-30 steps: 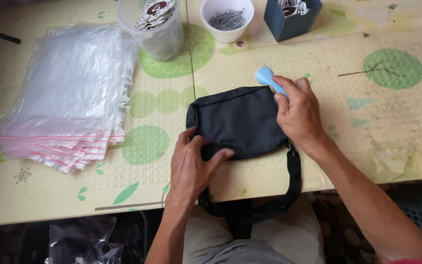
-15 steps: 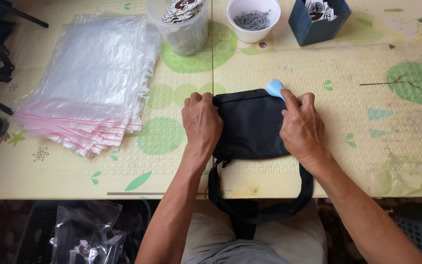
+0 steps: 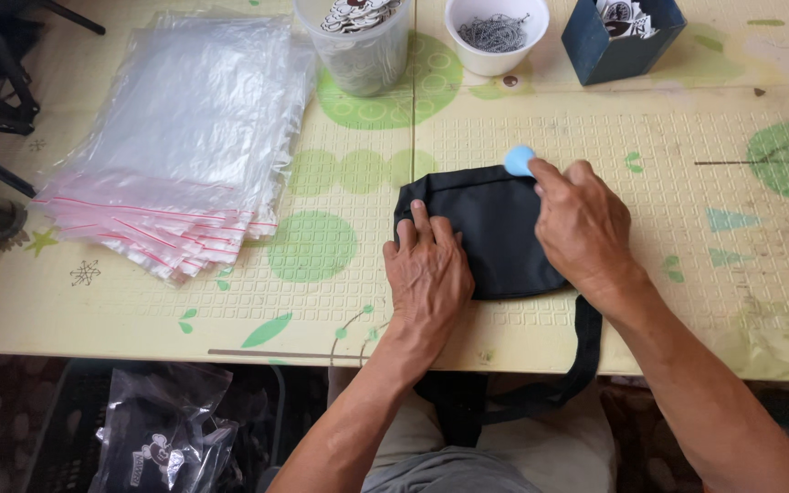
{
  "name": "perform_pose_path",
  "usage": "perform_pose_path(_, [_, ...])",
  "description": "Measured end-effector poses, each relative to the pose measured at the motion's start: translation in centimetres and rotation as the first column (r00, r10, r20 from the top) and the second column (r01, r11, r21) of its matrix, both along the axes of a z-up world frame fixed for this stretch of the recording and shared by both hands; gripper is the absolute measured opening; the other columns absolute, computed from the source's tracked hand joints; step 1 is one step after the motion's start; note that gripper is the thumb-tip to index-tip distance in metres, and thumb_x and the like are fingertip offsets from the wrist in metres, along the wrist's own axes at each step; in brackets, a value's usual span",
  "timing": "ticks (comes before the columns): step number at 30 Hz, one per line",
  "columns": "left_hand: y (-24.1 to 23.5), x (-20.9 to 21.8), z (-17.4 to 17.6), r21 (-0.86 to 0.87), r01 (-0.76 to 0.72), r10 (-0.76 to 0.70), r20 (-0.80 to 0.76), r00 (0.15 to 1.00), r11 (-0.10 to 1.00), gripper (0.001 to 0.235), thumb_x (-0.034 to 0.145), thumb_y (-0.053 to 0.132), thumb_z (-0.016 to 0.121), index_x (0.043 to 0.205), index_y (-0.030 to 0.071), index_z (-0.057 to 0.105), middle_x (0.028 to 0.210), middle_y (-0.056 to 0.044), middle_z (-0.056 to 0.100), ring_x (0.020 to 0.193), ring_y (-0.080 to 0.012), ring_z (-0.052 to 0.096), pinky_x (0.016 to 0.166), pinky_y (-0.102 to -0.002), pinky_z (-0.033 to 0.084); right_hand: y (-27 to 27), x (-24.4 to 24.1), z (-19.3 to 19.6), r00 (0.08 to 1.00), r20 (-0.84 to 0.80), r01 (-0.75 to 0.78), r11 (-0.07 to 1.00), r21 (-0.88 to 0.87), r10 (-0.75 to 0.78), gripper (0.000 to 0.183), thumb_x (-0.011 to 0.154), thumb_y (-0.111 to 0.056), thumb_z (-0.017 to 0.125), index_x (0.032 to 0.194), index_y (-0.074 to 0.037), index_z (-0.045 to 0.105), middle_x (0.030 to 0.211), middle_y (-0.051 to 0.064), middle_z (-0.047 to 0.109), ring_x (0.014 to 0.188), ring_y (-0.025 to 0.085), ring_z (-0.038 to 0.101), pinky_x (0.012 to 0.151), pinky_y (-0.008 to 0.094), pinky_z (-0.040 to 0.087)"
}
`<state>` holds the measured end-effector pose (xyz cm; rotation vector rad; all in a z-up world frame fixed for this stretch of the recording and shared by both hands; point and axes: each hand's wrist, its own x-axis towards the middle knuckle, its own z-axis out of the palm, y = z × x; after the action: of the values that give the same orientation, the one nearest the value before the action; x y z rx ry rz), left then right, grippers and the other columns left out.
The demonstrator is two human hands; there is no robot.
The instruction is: The person uses a light blue brush to clean the exterior of a black shoulder bag placed on a table. They brush the main body, the zipper area, and the attached strap, then flip the bag over to clean the other side. Finally, they open the bag's zipper and reach inside with their hands.
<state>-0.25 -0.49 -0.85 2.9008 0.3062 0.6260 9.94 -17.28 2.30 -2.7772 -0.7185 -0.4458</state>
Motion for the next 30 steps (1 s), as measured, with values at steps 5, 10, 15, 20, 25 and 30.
perform_pose_path(5, [0.5, 0.8, -2.9, 0.051, 0.025, -0.028, 0.068, 0.997, 0.998, 0.033, 0.096, 0.027, 0.048, 0.113, -0.001, 0.057, 0.131, -0.033, 0.06, 0.101, -0.0347, 0.05, 0.071, -0.044, 0.039, 6.8, -1.9, 4.8, 0.933, -0.122, -0.327, 0.939, 0.106, 0.338, 0.03, 0.106, -0.021, 0.055, 0.129, -0.027, 0.074, 0.083, 0.01, 0.062, 0.076, 0.032, 0.07, 0.067, 0.042, 0.058])
perform_pose_path(10, [0.3, 0.1, -0.7, 0.015, 0.021, -0.022, 0.075, 0.997, 1.0, 0.03, 0.094, 0.03, 0.052, 0.107, 0.003, 0.054, 0.137, -0.033, 0.054, 0.097, -0.0348, 0.049, 0.069, -0.045, 0.04, 7.9, 3.7, 1.3, 0.881, -0.303, -0.33, 0.931, 0.157, 0.363, 0.024, 0.101, -0.024, 0.059, 0.112, -0.02, 0.081, 0.089, 0.021, 0.071, 0.093, 0.046, 0.072, 0.076, 0.057, 0.056])
perform_pose_path(15, [0.6, -0.6, 1.6, -0.053, -0.005, 0.003, -0.033, 0.999, 0.999, 0.048, 0.1, 0.029, 0.048, 0.132, -0.006, 0.051, 0.142, -0.033, 0.054, 0.103, -0.0398, 0.057, 0.072, -0.047, 0.049, 0.1, 8.7, 0.6, 0.99, -0.136, 0.035, 0.998, 0.044, -0.029, 0.032, 0.106, -0.024, 0.056, 0.132, -0.029, 0.073, 0.102, 0.019, 0.065, 0.093, 0.046, 0.071, 0.076, 0.058, 0.056])
perform_pose_path(20, [-0.6, 3.0, 4.9, -0.194, 0.009, -0.014, -0.023, 1.0, 0.981, 0.049, 0.101, 0.03, 0.062, 0.133, -0.003, 0.047, 0.122, -0.03, 0.047, 0.094, -0.044, 0.058, 0.065, -0.052, 0.054, -6.5, 6.1, 2.8, 0.951, -0.297, 0.191, 0.924, 0.33, -0.09, 0.029, 0.11, -0.023, 0.058, 0.137, -0.019, 0.07, 0.097, 0.014, 0.067, 0.085, 0.033, 0.06, 0.071, 0.048, 0.049])
perform_pose_path(25, [-4.9, 10.6, 3.4, -0.574, 0.243, -0.259, 0.057, 0.964, 0.782, 0.03, 0.104, 0.034, 0.05, 0.092, 0.006, 0.045, 0.075, -0.021, 0.065, 0.065, -0.053, 0.058, 0.053, -0.059, 0.039, -8.0, 3.5, 2.1, 0.893, -0.45, 0.3, 0.755, 0.583, -0.007, 0.033, 0.108, -0.01, 0.054, 0.138, -0.009, 0.066, 0.074, 0.0, 0.05, 0.05, 0.01, 0.032, 0.04, 0.03, 0.024])
perform_pose_path(30, [-7.2, 15.9, -0.8, -0.567, 0.011, -0.009, 0.008, 1.0, 0.823, 0.053, 0.092, 0.058, 0.056, 0.084, 0.005, 0.053, 0.07, -0.024, 0.063, 0.068, -0.0495, 0.072, 0.05, -0.055, 0.054, -9.6, 3.0, -1.2, 0.946, -0.284, 0.1, 0.697, 0.71, 0.153, 0.033, 0.106, -0.005, 0.055, 0.136, -0.007, 0.069, 0.079, 0.011, 0.058, 0.067, 0.012, 0.045, 0.058, 0.029, 0.042])
